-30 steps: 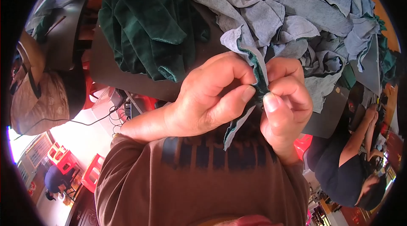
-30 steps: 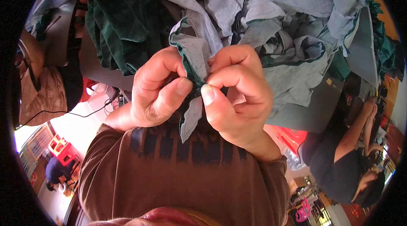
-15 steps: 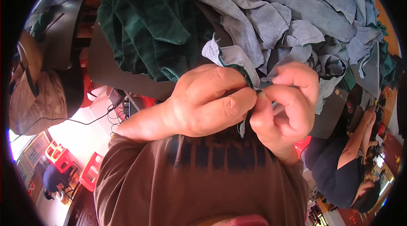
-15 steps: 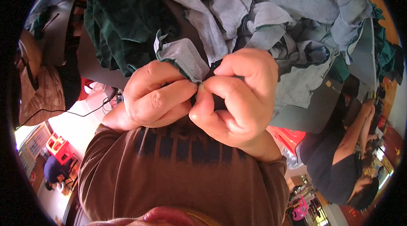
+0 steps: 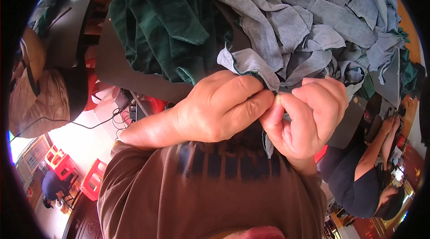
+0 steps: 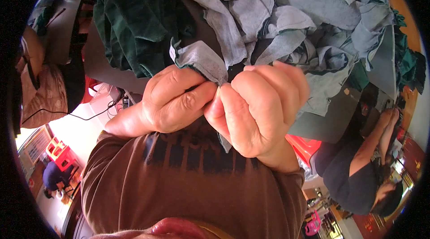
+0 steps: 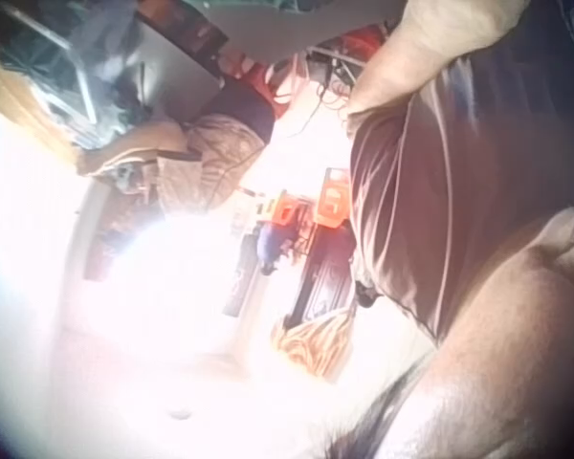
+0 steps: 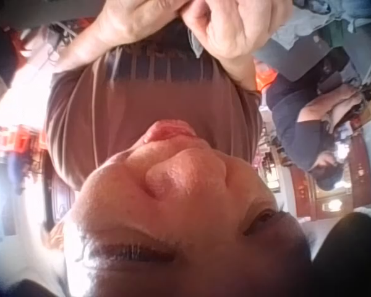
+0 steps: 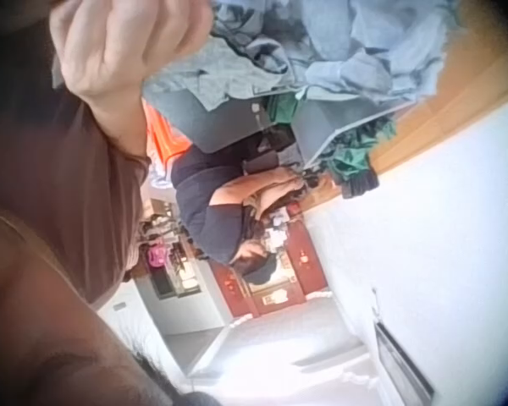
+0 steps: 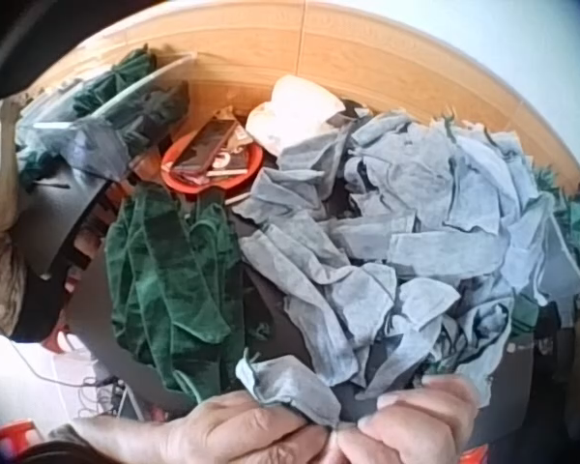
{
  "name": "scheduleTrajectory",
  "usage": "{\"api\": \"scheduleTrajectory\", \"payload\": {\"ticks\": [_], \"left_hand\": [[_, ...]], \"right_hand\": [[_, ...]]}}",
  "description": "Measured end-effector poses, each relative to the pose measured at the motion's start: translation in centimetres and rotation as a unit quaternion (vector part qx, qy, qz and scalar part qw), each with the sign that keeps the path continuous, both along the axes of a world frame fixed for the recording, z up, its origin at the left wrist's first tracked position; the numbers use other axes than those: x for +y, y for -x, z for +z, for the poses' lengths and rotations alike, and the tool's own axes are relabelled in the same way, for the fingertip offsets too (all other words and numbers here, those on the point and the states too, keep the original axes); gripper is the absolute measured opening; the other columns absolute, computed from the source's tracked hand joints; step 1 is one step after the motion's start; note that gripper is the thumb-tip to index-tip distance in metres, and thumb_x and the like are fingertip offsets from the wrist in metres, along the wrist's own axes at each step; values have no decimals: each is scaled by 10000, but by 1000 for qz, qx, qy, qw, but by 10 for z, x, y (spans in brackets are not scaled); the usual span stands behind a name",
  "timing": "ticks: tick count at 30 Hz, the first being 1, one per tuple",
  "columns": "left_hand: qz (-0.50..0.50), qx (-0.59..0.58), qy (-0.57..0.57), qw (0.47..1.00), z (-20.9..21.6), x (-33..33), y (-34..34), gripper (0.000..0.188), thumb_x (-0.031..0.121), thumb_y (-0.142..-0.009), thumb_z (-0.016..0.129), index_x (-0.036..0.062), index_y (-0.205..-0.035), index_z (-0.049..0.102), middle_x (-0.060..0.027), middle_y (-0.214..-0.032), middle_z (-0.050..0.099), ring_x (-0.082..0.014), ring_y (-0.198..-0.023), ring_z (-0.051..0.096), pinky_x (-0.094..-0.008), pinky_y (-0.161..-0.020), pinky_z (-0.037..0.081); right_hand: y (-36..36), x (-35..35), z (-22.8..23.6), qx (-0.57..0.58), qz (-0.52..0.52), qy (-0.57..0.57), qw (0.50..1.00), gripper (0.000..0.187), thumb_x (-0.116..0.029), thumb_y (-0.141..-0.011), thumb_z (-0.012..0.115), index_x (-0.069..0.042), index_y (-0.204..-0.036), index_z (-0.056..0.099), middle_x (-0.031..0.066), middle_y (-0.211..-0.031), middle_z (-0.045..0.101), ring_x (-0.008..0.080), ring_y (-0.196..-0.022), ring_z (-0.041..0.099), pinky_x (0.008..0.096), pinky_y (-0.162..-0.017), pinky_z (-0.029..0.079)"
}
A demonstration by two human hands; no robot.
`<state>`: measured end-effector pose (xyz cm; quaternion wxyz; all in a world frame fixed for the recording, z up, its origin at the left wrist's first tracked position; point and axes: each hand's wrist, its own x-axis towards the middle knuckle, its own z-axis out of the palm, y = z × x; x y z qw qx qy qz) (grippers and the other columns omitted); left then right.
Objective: The recorder is turning small pieces of sewn fabric inside out to prepare them for further manufacturing steps.
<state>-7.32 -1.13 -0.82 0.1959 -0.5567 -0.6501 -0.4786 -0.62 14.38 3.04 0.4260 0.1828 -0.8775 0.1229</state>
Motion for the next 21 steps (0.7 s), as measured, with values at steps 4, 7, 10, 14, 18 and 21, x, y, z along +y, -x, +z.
{"api": "scheduleTrajectory", "payload": {"ticks": [4, 7, 10, 14, 18, 21], "left_hand": [[-34, -130, 44, 990, 8, -3, -9, 330, 47, -623, 677, -26, -936, 606, -110, -837, 539, -232, -611, 555, -304, -496, 464], [-63, -236, 32, 969, 1, -2, -17, 324, 38, -678, 673, -29, -986, 595, -134, -867, 559, -265, -648, 573, -308, -527, 474], [-93, -326, -6, 941, 5, -6, -10, 265, 34, -765, 628, -31, -1018, 585, -161, -899, 578, -285, -702, 590, -307, -577, 472], [-174, -428, -25, 887, 14, -11, -5, 234, 42, -778, 634, -18, -1002, 602, -109, -833, 577, -186, -732, 574, -288, -614, 446], [-131, -560, -63, 816, 14, -6, -14, 144, 58, -783, 660, -1, -908, 621, -59, -781, 575, -113, -649, 539, -241, -548, 419], [-121, -498, -2, 859, 17, -9, -8, 83, 34, -780, 648, 10, -851, 613, -45, -760, 572, -92, -622, 527, -219, -538, 413]], "right_hand": [[-3, -2, 1, -3, -16, -12, 1000, 41, -50, -666, 605, -34, -693, 578, 68, -810, 535, 232, -704, 538, 386, -623, 441], [-5, -7, 6, -46, 27, 23, 998, 54, -60, -678, 614, -34, -714, 584, 70, -832, 523, 239, -728, 546, 433, -705, 470], [-6, -8, 4, -86, 61, 107, 989, 85, -70, -684, 630, -35, -750, 589, 71, -845, 512, 250, -759, 549, 470, -767, 475], [-10, -6, 4, -176, 108, 319, 925, 145, -35, -662, 652, -26, -783, 572, 101, -861, 509, 234, -748, 529, 409, -762, 471], [-15, -11, -6, -231, 142, 498, 824, 86, -17, -731, 618, -2, -800, 569, 108, -906, 489, 208, -847, 505, 366, -830, 432], [-19, -14, -4, -271, 131, 554, 776, 59, -18, -756, 603, 2, -798, 567, 109, -927, 482, 199, -890, 496, 356, -856, 414]]}}
